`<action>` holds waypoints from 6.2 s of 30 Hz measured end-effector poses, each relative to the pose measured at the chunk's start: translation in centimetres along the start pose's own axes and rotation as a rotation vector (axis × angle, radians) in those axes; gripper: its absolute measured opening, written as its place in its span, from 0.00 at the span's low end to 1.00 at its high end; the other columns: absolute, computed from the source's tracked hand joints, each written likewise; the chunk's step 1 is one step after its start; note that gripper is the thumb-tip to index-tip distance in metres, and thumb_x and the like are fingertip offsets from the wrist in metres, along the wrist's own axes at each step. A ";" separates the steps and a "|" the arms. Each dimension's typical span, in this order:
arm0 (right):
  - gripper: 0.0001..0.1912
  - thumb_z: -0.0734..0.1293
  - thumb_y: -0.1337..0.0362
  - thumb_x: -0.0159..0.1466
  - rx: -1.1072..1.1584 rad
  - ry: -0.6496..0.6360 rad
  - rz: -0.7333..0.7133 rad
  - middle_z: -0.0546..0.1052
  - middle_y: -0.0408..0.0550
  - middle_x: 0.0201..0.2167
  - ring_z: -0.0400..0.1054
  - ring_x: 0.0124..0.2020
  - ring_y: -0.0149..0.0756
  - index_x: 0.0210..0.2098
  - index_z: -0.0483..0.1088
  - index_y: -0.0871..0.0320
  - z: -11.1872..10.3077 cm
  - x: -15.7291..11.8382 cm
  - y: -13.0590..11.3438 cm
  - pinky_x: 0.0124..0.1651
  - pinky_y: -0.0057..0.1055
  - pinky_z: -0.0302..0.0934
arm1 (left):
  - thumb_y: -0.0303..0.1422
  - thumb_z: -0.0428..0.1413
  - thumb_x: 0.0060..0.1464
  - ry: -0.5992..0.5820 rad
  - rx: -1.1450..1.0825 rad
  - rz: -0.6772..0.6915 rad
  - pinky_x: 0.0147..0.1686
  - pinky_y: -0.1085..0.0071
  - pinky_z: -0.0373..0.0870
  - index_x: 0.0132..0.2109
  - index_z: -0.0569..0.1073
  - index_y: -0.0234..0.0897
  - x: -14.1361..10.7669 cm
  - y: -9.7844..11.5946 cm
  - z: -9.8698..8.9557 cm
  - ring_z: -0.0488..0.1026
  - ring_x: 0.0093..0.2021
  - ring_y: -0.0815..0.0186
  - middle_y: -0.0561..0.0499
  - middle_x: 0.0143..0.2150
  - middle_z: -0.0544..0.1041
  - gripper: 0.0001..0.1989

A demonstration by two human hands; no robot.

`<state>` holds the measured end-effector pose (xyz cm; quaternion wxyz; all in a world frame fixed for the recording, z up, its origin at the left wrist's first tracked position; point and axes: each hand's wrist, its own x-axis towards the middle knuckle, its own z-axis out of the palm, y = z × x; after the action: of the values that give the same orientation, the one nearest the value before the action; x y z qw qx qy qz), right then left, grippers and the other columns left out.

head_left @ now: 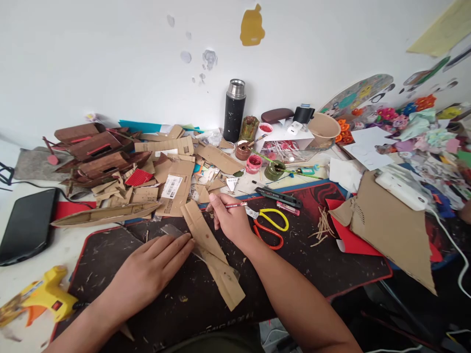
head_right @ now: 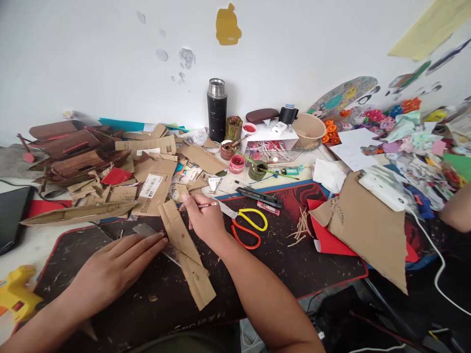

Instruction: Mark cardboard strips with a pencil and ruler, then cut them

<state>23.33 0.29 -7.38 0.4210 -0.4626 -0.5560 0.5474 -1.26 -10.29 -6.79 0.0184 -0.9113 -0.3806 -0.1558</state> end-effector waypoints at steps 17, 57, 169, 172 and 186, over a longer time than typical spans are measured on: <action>0.33 0.65 0.32 0.74 0.051 -0.007 0.009 0.67 0.35 0.15 0.65 0.15 0.30 0.32 0.73 0.54 0.0 0.1 0.2 0.21 0.26 0.57 | 0.33 0.46 0.78 0.010 -0.043 -0.108 0.65 0.57 0.80 0.65 0.81 0.38 1.1 -1.9 1.4 0.82 0.65 0.52 0.40 0.71 0.80 0.21; 0.31 0.63 0.35 0.77 -0.079 -0.051 0.000 0.69 0.37 0.15 0.68 0.17 0.33 0.33 0.74 0.53 0.2 -0.4 0.1 0.23 0.27 0.59 | 0.29 0.53 0.77 0.169 -0.148 -0.151 0.68 0.65 0.78 0.64 0.79 0.37 2.4 -0.4 1.4 0.83 0.65 0.58 0.43 0.70 0.80 0.16; 0.24 0.63 0.47 0.79 -0.318 -0.131 -0.157 0.73 0.42 0.26 0.68 0.31 0.36 0.30 0.69 0.54 0.1 -0.7 -0.5 0.38 0.32 0.59 | 0.30 0.55 0.77 0.150 -0.232 -0.214 0.66 0.59 0.81 0.58 0.81 0.37 2.4 -0.9 1.9 0.84 0.63 0.56 0.42 0.65 0.84 0.12; 0.24 0.63 0.48 0.79 -0.318 -0.136 -0.155 0.72 0.41 0.25 0.68 0.30 0.36 0.30 0.69 0.54 0.1 -0.7 -0.5 0.37 0.32 0.58 | 0.30 0.54 0.76 0.140 -0.245 -0.218 0.68 0.59 0.79 0.60 0.81 0.38 2.2 -0.8 2.1 0.82 0.65 0.56 0.43 0.66 0.84 0.13; 0.25 0.62 0.49 0.81 -0.377 -0.181 -0.151 0.75 0.43 0.24 0.72 0.29 0.37 0.29 0.71 0.53 -0.1 -0.9 -1.1 0.36 0.33 0.60 | 0.30 0.55 0.75 0.132 -0.281 -0.244 0.69 0.58 0.79 0.60 0.82 0.41 2.1 -0.8 2.2 0.82 0.66 0.55 0.44 0.68 0.83 0.14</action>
<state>23.53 -0.56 -6.29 0.3153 -0.4393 -0.7171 0.4397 0.14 -7.95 -8.29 -0.1031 -0.8400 -0.4605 -0.2677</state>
